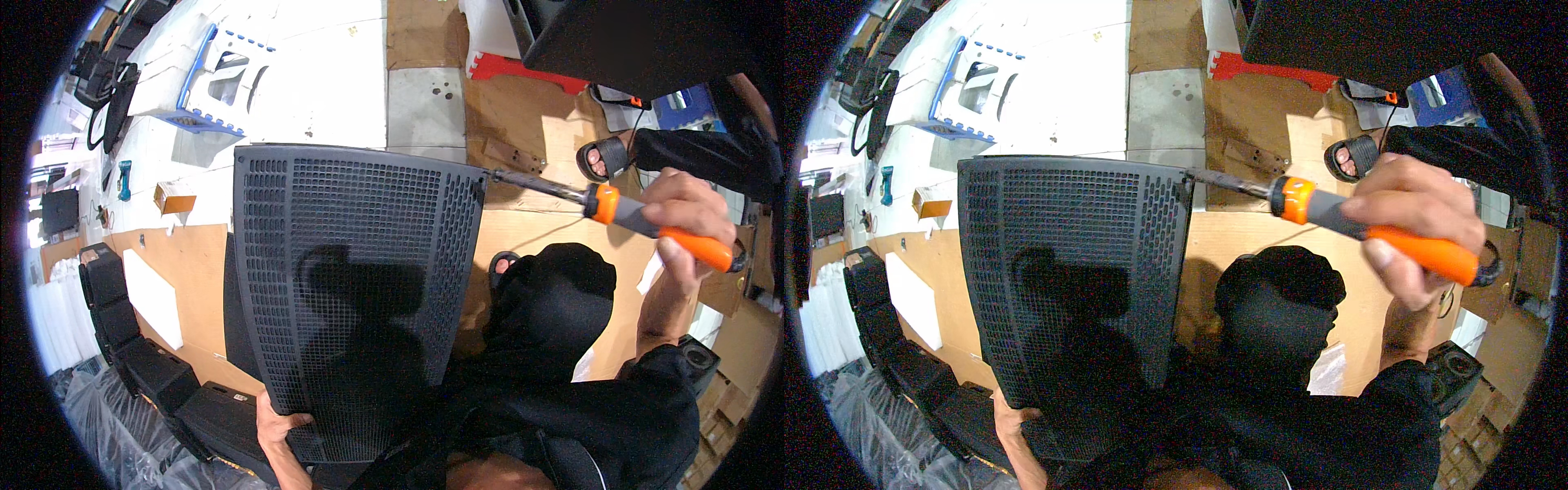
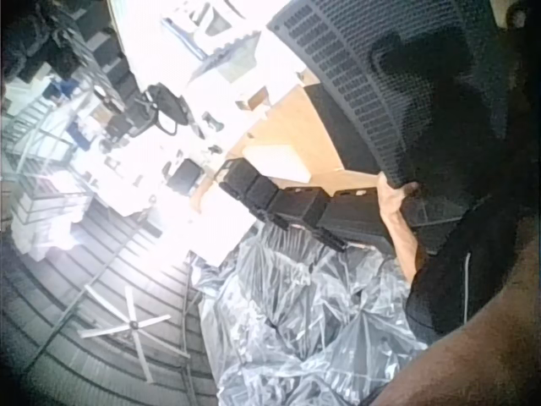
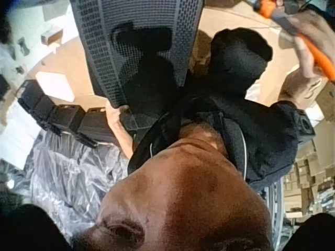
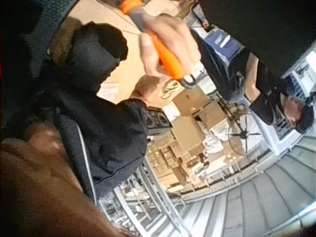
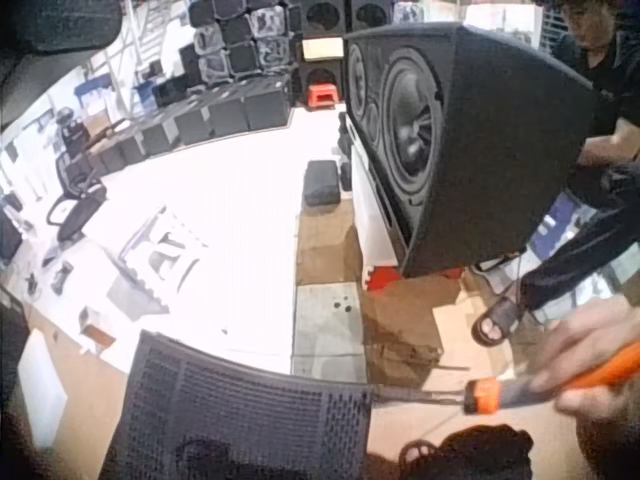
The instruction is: The person assembles a speaker by attaching a grille using a power drill and a hammer. They secure the grille with screws and then use a screwdriver to adjust the grille on another speaker.
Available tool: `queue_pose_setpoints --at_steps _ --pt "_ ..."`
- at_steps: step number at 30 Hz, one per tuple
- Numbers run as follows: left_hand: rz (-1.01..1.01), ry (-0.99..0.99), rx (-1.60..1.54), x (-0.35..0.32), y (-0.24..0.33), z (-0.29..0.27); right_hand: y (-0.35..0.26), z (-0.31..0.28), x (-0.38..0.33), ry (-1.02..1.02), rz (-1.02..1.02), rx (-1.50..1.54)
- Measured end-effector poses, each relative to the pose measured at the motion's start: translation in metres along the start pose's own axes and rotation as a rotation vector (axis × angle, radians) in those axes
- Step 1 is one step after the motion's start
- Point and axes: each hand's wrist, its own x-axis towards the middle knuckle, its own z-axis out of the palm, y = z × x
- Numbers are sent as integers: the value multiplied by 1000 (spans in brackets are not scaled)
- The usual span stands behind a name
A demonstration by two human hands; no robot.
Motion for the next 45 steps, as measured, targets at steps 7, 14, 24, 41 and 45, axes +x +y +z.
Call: queue_pose_setpoints --at_steps 7,14,24,41,45 --pt "-125 18 -15 9 -11 -5 -7 2 13 110 -40 85" --pt "-39 -41 496 -4 13 -7 -13 56 74 153 -76 82" --pt "-33 -203 158 -1 3 -9 -25 90 129 -65 -276 -9" --pt "34 -232 192 0 10 -7 -29 98 137 -133 -304 -90" --pt "2 -234 157 -1 12 -6 -33 97 140 -139 -316 -90"
